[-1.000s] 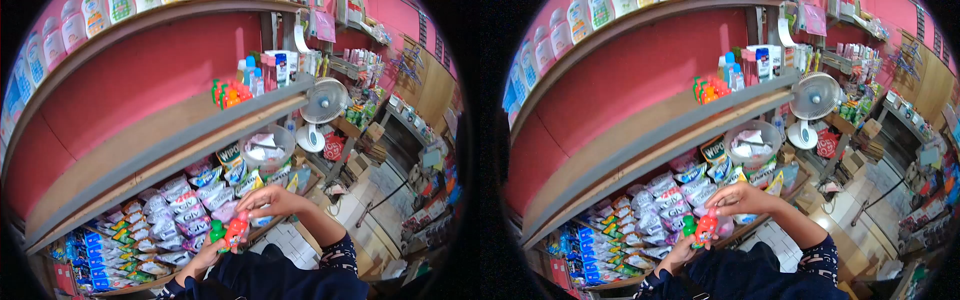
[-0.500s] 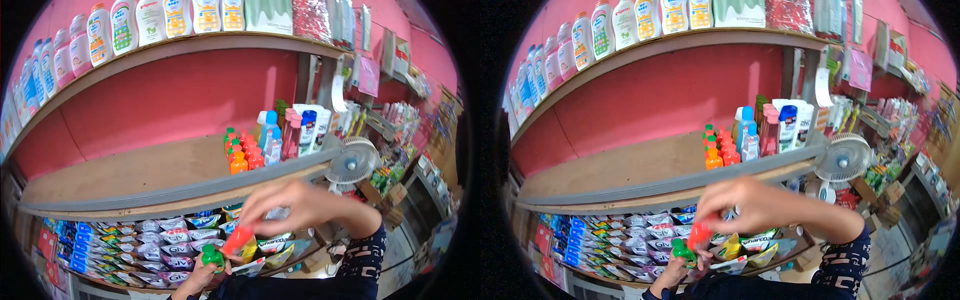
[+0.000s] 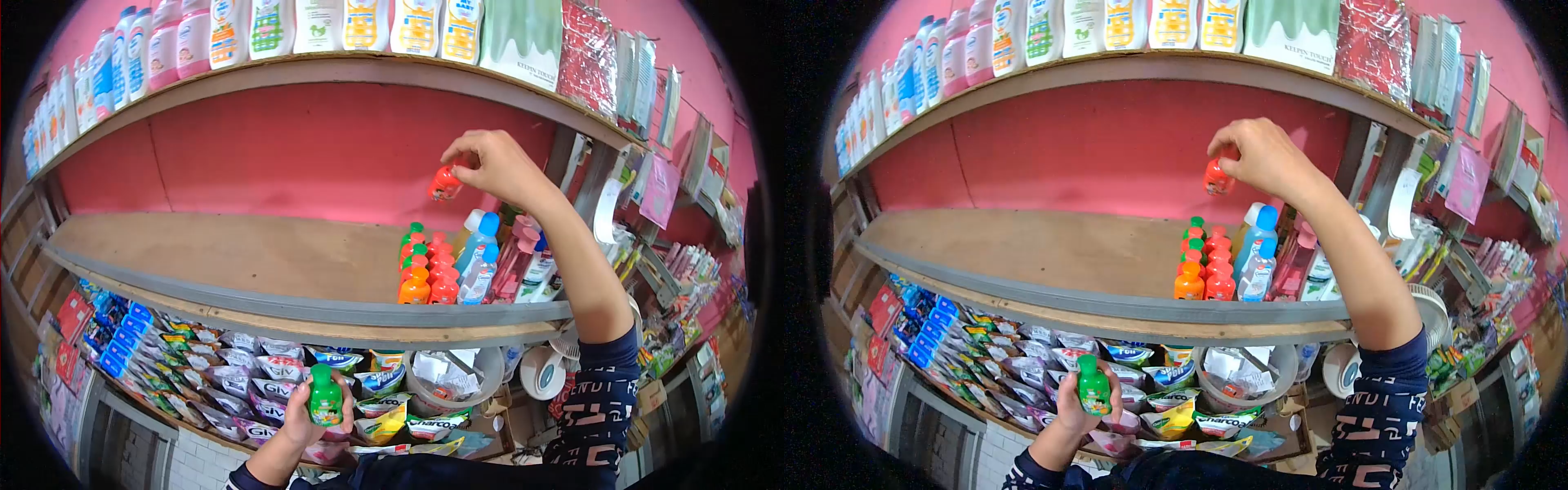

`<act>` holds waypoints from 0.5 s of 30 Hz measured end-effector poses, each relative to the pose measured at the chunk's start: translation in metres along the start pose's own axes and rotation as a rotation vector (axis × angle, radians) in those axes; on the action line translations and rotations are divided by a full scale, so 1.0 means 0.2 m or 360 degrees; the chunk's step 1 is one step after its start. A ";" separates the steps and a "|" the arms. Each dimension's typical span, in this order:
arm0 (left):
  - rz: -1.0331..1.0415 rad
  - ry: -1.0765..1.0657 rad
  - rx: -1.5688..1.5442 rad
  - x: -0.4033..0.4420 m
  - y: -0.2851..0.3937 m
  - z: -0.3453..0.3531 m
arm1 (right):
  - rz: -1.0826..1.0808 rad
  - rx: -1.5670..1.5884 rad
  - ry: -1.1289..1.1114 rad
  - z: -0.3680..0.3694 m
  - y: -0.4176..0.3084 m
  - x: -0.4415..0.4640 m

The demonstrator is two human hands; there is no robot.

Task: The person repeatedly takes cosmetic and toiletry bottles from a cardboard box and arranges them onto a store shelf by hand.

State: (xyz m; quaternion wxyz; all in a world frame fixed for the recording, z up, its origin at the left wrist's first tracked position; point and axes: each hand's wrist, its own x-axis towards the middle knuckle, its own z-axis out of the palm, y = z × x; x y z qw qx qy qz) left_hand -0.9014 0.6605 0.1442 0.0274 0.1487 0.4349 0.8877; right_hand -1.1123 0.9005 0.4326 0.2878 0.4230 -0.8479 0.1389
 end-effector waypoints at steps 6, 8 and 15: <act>-0.0056 0.0068 -0.0203 0.07 -0.05 0.04 | 0.0054 0.0012 -0.0135 0.10 0.10 -0.01; -0.0054 0.0041 -0.0204 0.08 -0.07 0.04 | 0.0051 0.0013 -0.0137 0.11 0.12 0.01; -0.0113 -0.0060 -0.0171 0.05 -0.15 -0.01 | 0.0150 -0.0048 -0.0271 0.29 0.20 0.16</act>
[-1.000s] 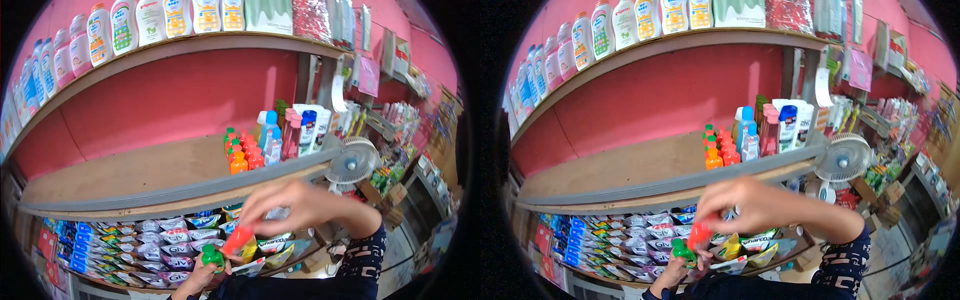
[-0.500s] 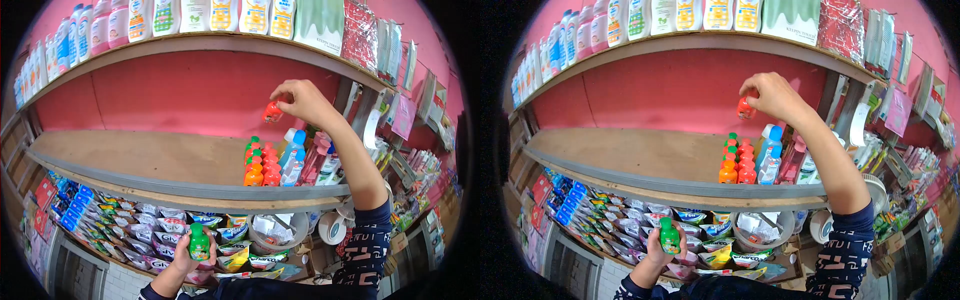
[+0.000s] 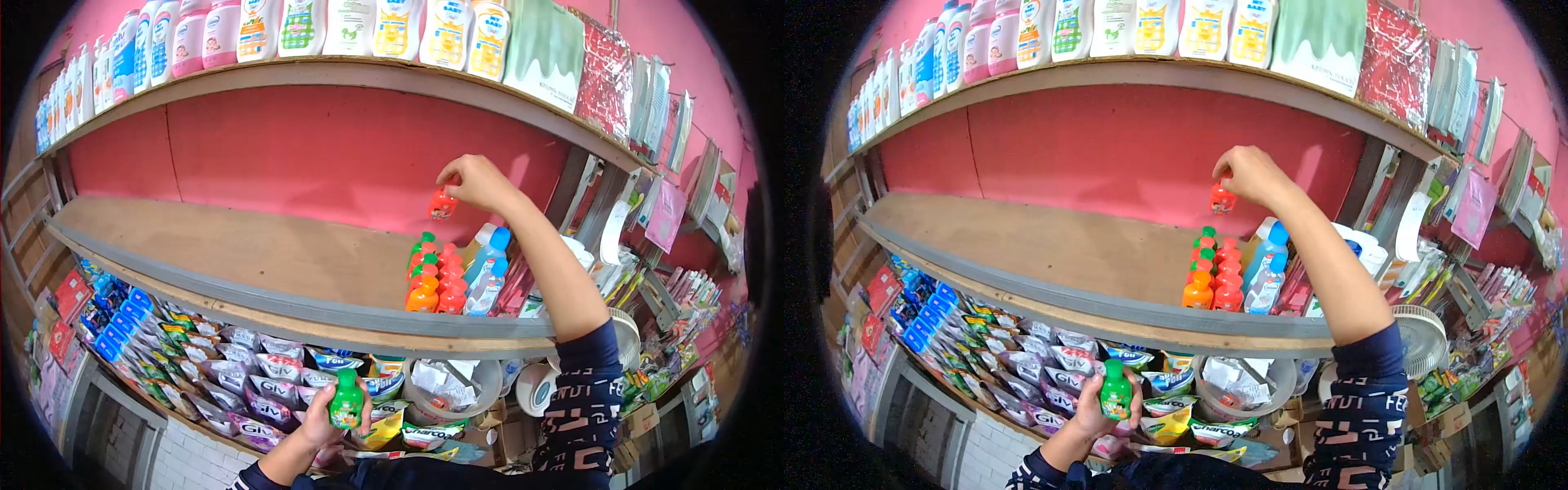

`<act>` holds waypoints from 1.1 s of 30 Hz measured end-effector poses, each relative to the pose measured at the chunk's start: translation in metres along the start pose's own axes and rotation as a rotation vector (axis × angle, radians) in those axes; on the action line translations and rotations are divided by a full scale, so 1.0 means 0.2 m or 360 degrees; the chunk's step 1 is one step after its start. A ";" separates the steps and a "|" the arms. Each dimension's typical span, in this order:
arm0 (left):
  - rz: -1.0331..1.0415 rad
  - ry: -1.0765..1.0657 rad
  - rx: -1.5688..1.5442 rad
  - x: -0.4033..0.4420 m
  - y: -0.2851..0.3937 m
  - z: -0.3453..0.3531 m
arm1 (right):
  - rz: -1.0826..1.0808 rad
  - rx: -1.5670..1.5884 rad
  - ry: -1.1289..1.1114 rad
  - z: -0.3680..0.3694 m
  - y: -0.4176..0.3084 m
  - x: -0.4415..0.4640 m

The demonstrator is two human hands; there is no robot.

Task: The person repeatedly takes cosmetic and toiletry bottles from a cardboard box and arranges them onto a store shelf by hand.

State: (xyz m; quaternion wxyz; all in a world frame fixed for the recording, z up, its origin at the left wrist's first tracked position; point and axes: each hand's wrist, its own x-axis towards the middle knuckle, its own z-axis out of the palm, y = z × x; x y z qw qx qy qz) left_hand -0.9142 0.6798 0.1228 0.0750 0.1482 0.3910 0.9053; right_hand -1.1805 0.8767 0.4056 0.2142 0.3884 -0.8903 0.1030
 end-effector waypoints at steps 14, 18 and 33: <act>-0.0137 0.0054 -0.0258 -0.13 -0.13 -0.22 | 0.0452 0.0363 -0.0763 0.41 0.05 0.18; -0.0168 0.0077 -0.0264 -0.12 -0.13 -0.27 | 0.0338 0.0313 -0.0748 0.45 0.10 0.18; -0.0207 -0.0005 -0.0204 -0.04 -0.10 -0.27 | 0.0259 0.0256 -0.0840 0.44 0.16 0.19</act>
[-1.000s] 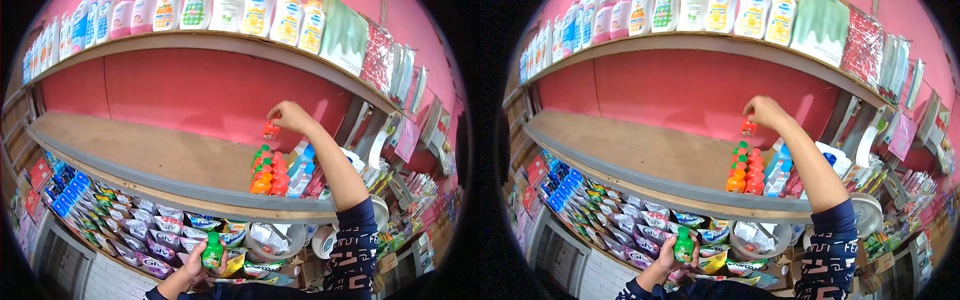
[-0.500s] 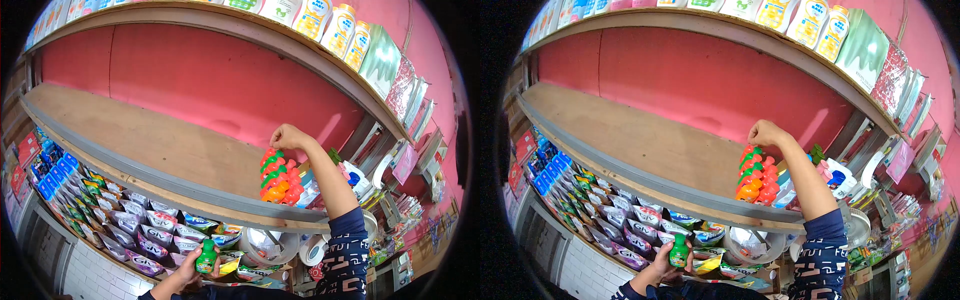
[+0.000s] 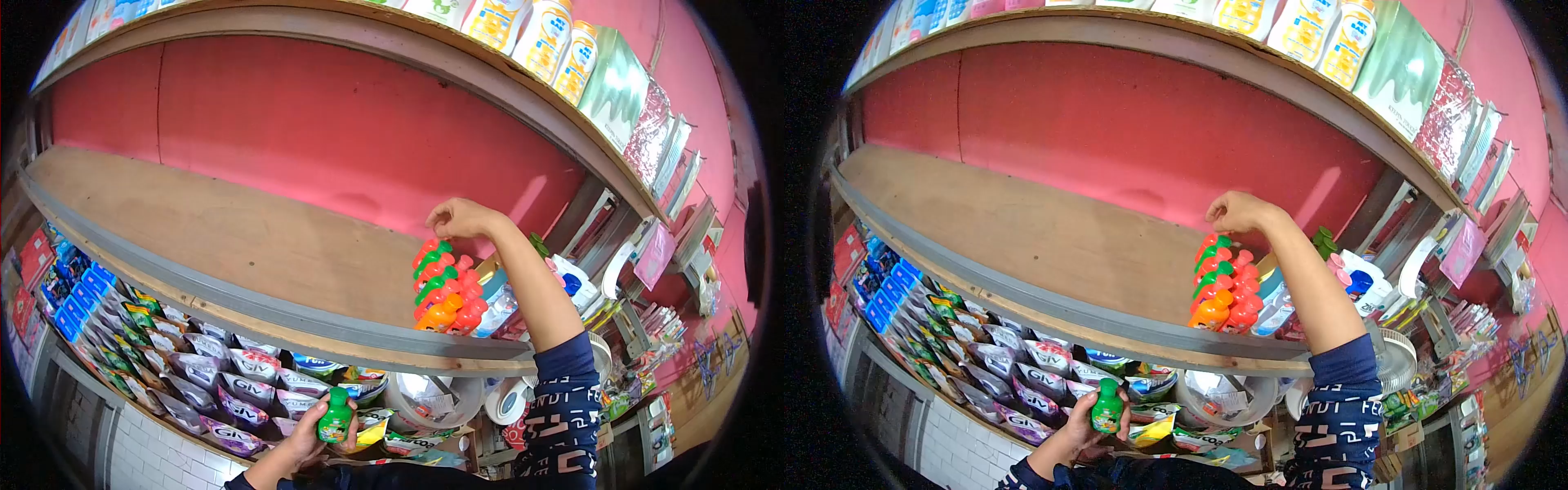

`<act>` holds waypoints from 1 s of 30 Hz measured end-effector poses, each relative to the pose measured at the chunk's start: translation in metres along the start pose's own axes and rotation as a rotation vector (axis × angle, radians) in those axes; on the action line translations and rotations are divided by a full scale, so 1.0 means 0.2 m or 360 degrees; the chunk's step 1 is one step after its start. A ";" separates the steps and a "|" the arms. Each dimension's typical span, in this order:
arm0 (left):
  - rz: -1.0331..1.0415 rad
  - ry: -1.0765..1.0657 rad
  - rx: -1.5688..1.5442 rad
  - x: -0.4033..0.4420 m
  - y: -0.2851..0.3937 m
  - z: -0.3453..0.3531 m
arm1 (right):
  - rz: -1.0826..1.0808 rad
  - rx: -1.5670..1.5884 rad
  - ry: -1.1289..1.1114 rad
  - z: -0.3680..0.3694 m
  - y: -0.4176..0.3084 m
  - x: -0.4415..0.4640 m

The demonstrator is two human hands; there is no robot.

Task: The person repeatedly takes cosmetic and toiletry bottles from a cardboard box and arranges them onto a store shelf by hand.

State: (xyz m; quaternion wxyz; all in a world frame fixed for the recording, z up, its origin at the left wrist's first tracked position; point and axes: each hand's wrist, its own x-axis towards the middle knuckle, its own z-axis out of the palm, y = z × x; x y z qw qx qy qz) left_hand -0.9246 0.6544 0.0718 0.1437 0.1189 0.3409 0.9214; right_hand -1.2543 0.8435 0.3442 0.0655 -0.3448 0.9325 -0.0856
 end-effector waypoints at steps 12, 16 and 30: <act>0.0048 -0.0336 0.0229 0.26 0.20 0.40 | -0.0657 0.0351 -0.0369 0.00 -0.78 -0.79; 0.0110 -0.0466 0.0245 0.34 0.19 0.47 | -0.0679 0.0478 -0.0539 0.10 -0.78 -0.85; -0.0300 -0.0553 0.0140 0.14 -0.15 0.24 | -0.0163 -0.0427 0.0702 -0.38 -0.21 -0.65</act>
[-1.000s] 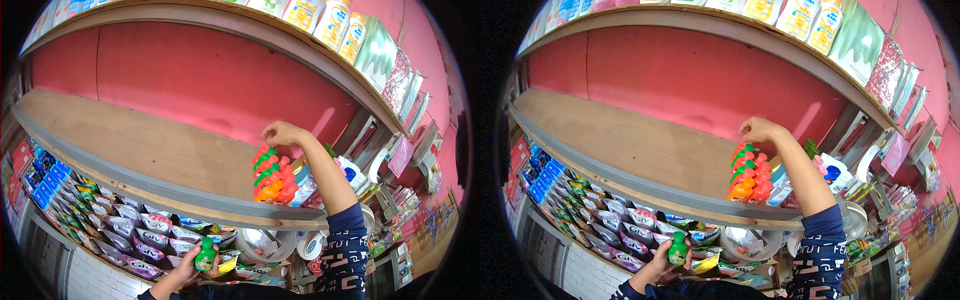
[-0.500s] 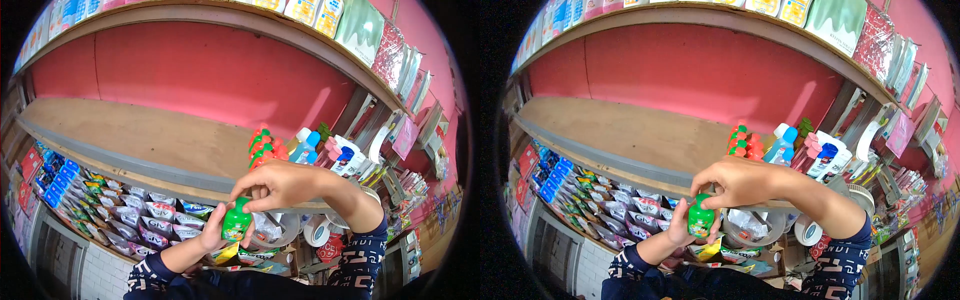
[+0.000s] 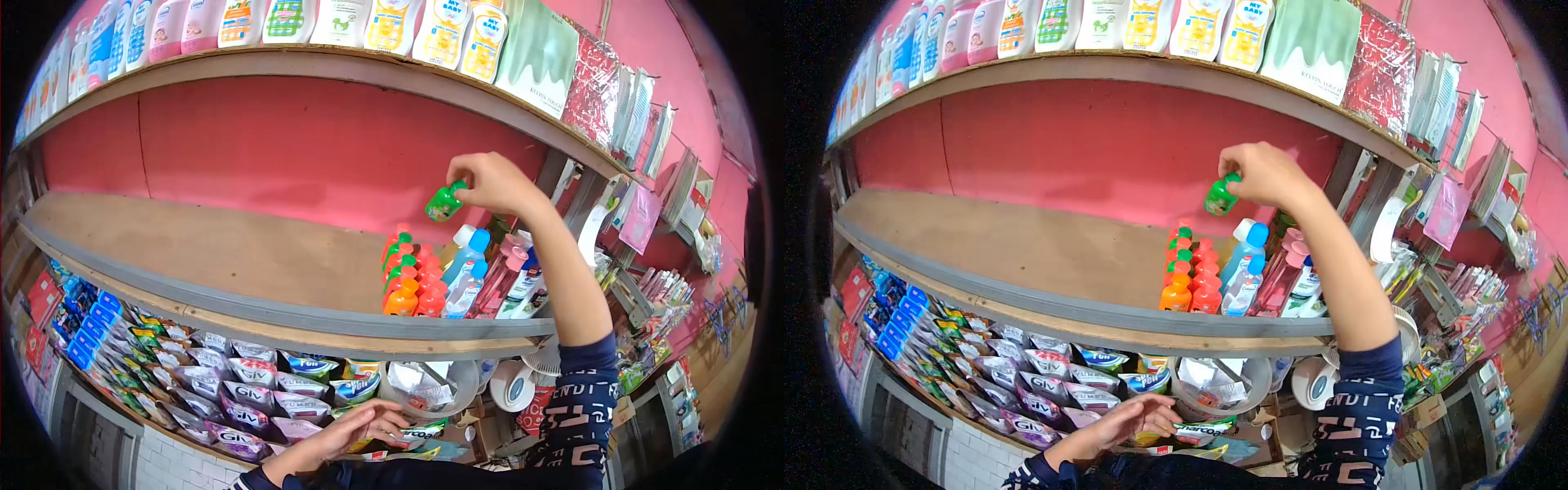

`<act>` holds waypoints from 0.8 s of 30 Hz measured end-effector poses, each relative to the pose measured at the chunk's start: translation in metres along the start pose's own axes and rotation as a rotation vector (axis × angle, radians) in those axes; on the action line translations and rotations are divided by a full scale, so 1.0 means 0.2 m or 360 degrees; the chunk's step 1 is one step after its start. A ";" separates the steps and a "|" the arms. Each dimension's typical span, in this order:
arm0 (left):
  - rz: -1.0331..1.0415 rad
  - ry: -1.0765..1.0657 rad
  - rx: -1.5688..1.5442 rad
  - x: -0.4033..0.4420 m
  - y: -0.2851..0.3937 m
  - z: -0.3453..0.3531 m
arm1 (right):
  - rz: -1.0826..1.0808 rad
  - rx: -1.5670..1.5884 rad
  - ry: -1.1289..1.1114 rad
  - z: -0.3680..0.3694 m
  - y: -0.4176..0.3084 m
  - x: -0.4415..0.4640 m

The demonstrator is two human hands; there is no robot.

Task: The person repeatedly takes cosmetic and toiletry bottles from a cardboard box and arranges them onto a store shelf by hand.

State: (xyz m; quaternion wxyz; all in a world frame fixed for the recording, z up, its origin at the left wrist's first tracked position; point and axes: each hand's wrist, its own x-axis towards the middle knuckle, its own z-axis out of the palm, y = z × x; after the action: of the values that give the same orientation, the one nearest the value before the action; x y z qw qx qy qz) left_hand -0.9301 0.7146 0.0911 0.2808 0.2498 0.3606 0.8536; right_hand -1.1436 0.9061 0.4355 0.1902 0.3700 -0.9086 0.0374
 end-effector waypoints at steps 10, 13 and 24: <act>0.0014 0.0196 -0.0130 -0.15 -0.09 -0.05 | 0.0188 -0.0180 -0.0668 0.41 0.09 0.22; 0.0028 0.0243 -0.0103 -0.17 -0.09 -0.05 | 0.0306 -0.0167 -0.0830 0.44 0.07 0.23; 0.0037 0.0274 -0.0107 -0.18 -0.08 -0.04 | 0.0322 -0.0202 -0.0929 0.46 0.05 0.23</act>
State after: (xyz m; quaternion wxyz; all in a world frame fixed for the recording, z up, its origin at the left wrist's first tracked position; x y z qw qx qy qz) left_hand -0.9043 0.6952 0.0662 0.2471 0.1700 0.3518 0.8867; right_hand -1.2094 0.8633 0.3686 -0.0605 0.2602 -0.9576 -0.1082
